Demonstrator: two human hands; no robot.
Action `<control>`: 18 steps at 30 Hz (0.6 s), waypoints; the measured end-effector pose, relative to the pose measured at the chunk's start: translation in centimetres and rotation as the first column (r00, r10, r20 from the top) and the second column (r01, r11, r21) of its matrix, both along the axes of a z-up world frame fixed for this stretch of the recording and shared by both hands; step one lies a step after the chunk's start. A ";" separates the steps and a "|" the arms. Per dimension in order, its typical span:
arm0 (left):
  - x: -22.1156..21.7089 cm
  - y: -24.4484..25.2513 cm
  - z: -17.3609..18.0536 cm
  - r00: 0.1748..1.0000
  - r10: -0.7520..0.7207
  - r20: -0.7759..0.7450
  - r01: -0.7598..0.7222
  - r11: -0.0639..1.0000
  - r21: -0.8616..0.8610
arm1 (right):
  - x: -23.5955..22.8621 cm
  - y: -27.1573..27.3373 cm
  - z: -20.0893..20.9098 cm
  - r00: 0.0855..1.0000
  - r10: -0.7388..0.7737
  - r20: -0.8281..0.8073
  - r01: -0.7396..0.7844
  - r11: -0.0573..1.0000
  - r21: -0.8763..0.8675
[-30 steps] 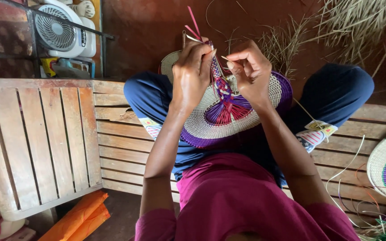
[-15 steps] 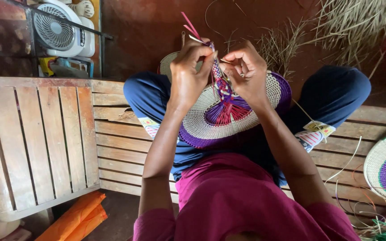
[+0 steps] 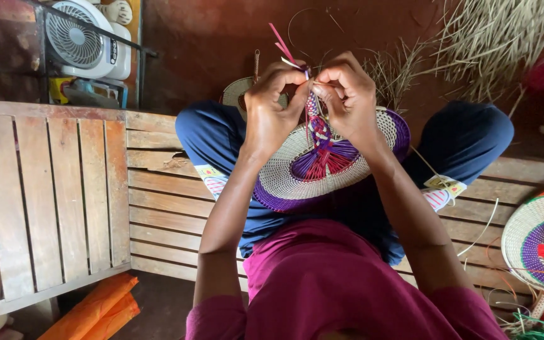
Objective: Weaving a decorative pattern onto a fan handle using thin colored strands
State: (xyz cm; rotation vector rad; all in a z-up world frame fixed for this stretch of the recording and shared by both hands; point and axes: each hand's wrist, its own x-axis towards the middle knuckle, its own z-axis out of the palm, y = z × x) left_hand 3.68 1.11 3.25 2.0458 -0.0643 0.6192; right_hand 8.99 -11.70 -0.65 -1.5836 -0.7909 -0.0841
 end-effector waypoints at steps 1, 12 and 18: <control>-0.1 -0.1 -0.1 1.000 0.003 0.002 -0.003 1.000 -0.003 | -0.1 0.0 0.1 1.000 0.003 0.002 -0.003 1.000 -0.003; -0.6 -0.1 -1.6 0.993 0.015 -0.114 -0.051 0.945 -0.322 | -2.9 -2.7 0.2 0.947 0.070 0.313 0.095 0.871 -0.483; -1.3 1.4 -1.5 0.990 0.007 -0.143 -0.065 0.911 -0.406 | -3.5 -2.6 0.8 0.970 0.048 0.239 0.093 0.833 -0.545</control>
